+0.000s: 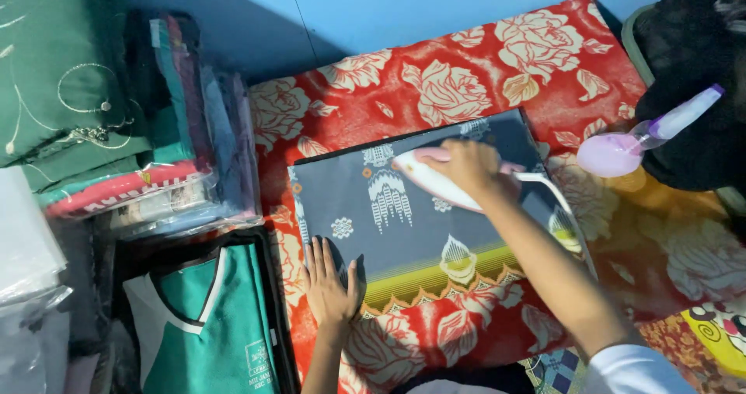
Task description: The person irons a patterned piece of fabric on a floral-covered surface using a pink iron. They smooth the fabric with their hands, iron different sections, and then fold the fabric into a smaller rectangle.
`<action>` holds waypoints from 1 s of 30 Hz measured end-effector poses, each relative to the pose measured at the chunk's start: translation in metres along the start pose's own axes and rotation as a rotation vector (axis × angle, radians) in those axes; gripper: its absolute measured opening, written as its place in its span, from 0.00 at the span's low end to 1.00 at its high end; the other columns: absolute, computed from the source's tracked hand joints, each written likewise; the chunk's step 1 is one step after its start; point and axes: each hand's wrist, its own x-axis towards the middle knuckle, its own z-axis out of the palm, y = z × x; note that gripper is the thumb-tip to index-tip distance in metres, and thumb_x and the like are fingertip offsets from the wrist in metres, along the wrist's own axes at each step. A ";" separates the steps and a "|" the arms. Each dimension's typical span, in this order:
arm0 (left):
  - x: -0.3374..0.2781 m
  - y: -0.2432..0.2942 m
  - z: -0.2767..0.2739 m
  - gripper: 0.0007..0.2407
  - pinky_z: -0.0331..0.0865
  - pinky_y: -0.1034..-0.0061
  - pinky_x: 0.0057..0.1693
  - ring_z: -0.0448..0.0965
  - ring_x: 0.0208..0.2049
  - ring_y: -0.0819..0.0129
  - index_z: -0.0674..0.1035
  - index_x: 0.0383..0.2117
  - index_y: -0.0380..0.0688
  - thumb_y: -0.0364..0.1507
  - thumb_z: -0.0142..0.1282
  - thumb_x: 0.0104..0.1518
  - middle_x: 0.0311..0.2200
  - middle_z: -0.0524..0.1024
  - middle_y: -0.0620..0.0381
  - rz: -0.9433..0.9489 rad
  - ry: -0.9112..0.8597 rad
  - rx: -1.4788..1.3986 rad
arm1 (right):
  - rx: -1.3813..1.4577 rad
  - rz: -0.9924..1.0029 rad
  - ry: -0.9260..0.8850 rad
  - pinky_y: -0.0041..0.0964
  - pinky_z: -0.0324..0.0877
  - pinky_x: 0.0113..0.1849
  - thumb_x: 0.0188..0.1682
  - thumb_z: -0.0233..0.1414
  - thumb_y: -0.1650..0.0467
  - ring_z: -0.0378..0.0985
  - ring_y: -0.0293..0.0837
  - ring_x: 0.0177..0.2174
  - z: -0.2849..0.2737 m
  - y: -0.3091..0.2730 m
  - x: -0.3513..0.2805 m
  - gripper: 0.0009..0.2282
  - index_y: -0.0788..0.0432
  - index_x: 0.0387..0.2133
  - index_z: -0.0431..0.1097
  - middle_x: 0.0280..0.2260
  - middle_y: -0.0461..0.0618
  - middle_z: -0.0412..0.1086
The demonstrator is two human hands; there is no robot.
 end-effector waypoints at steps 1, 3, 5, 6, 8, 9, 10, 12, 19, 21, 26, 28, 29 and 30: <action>-0.001 0.000 -0.001 0.32 0.44 0.54 0.72 0.46 0.74 0.56 0.56 0.71 0.44 0.49 0.39 0.62 0.73 0.50 0.51 -0.009 -0.016 -0.006 | -0.056 0.171 -0.083 0.41 0.64 0.21 0.39 0.46 0.33 0.80 0.49 0.21 0.006 0.028 -0.004 0.29 0.36 0.26 0.78 0.20 0.46 0.76; 0.001 -0.001 0.000 0.31 0.43 0.54 0.72 0.45 0.74 0.57 0.56 0.71 0.45 0.48 0.37 0.63 0.74 0.49 0.51 -0.023 -0.027 -0.015 | -0.115 0.336 -0.161 0.37 0.62 0.23 0.41 0.39 0.31 0.81 0.47 0.23 0.013 0.077 -0.009 0.30 0.29 0.31 0.79 0.21 0.44 0.78; 0.001 -0.002 0.001 0.32 0.41 0.56 0.73 0.45 0.74 0.58 0.55 0.71 0.44 0.48 0.34 0.63 0.73 0.49 0.52 -0.010 -0.041 0.016 | -0.408 0.586 -0.188 0.51 0.72 0.30 0.56 0.40 0.39 0.85 0.58 0.30 0.016 0.118 -0.018 0.31 0.48 0.43 0.77 0.29 0.55 0.81; 0.002 -0.004 0.001 0.32 0.41 0.56 0.73 0.45 0.74 0.58 0.55 0.71 0.44 0.48 0.34 0.63 0.73 0.49 0.52 -0.007 -0.044 0.011 | -0.413 0.588 -0.188 0.51 0.72 0.30 0.56 0.40 0.39 0.85 0.58 0.30 0.020 0.126 -0.020 0.31 0.48 0.43 0.77 0.29 0.55 0.81; 0.002 -0.004 0.003 0.31 0.45 0.54 0.72 0.47 0.74 0.55 0.57 0.71 0.43 0.47 0.37 0.63 0.73 0.51 0.49 0.023 0.002 0.016 | -0.315 0.514 -0.122 0.56 0.72 0.31 0.57 0.42 0.41 0.83 0.62 0.32 0.029 0.144 -0.029 0.29 0.54 0.37 0.73 0.31 0.61 0.78; -0.002 -0.004 0.003 0.31 0.45 0.54 0.72 0.47 0.74 0.55 0.57 0.71 0.43 0.47 0.37 0.63 0.73 0.51 0.49 0.026 -0.006 0.010 | -0.323 0.520 -0.126 0.56 0.72 0.31 0.57 0.42 0.41 0.83 0.62 0.32 0.013 0.132 -0.038 0.29 0.54 0.37 0.73 0.31 0.61 0.78; -0.001 -0.004 0.003 0.31 0.45 0.54 0.72 0.47 0.74 0.56 0.56 0.71 0.43 0.47 0.36 0.63 0.73 0.51 0.50 0.023 -0.003 0.007 | -0.245 0.363 -0.178 0.56 0.71 0.29 0.54 0.41 0.40 0.82 0.63 0.30 -0.003 0.120 -0.045 0.30 0.53 0.34 0.71 0.27 0.59 0.77; 0.002 -0.004 0.005 0.31 0.45 0.54 0.72 0.46 0.74 0.56 0.56 0.71 0.43 0.47 0.36 0.64 0.73 0.50 0.50 0.021 -0.002 0.002 | -0.168 0.210 -0.230 0.57 0.70 0.26 0.51 0.39 0.39 0.81 0.64 0.28 -0.016 0.112 -0.054 0.31 0.51 0.32 0.69 0.24 0.57 0.76; -0.004 -0.010 0.011 0.31 0.48 0.53 0.71 0.47 0.74 0.57 0.58 0.71 0.46 0.49 0.38 0.64 0.74 0.50 0.53 0.002 -0.027 0.117 | 0.076 0.447 -0.210 0.58 0.73 0.41 0.51 0.52 0.45 0.81 0.68 0.37 -0.070 0.090 -0.056 0.27 0.57 0.38 0.79 0.33 0.62 0.79; -0.003 -0.009 0.014 0.31 0.47 0.53 0.71 0.47 0.74 0.58 0.58 0.71 0.47 0.49 0.37 0.64 0.74 0.50 0.53 0.002 -0.027 0.112 | 0.196 0.431 -0.215 0.61 0.73 0.42 0.49 0.55 0.46 0.80 0.70 0.39 -0.105 0.061 -0.068 0.27 0.58 0.37 0.80 0.34 0.64 0.78; -0.005 -0.009 0.014 0.30 0.48 0.54 0.71 0.48 0.74 0.57 0.59 0.70 0.46 0.49 0.37 0.65 0.73 0.52 0.52 0.002 -0.020 0.123 | 0.362 0.262 -0.421 0.54 0.74 0.41 0.39 0.60 0.51 0.82 0.59 0.40 -0.101 0.047 -0.118 0.20 0.48 0.38 0.78 0.34 0.54 0.80; -0.004 -0.012 0.016 0.30 0.47 0.54 0.72 0.47 0.74 0.57 0.58 0.71 0.46 0.49 0.37 0.65 0.73 0.51 0.52 0.004 -0.027 0.123 | 0.217 0.329 -0.404 0.57 0.73 0.42 0.47 0.52 0.50 0.82 0.61 0.39 -0.105 0.037 -0.093 0.21 0.46 0.46 0.75 0.33 0.59 0.80; -0.004 -0.012 0.017 0.31 0.46 0.54 0.72 0.47 0.74 0.57 0.57 0.71 0.46 0.49 0.37 0.65 0.74 0.51 0.52 0.005 -0.033 0.122 | 0.071 0.393 -0.383 0.60 0.72 0.43 0.55 0.44 0.49 0.83 0.63 0.38 -0.107 0.032 -0.080 0.22 0.45 0.54 0.72 0.33 0.63 0.80; -0.005 -0.012 0.017 0.31 0.46 0.54 0.72 0.47 0.74 0.57 0.57 0.71 0.46 0.49 0.37 0.65 0.74 0.51 0.52 0.004 -0.030 0.123 | 0.072 0.390 -0.382 0.60 0.72 0.43 0.55 0.44 0.49 0.83 0.63 0.38 -0.103 0.033 -0.079 0.22 0.45 0.54 0.72 0.33 0.63 0.80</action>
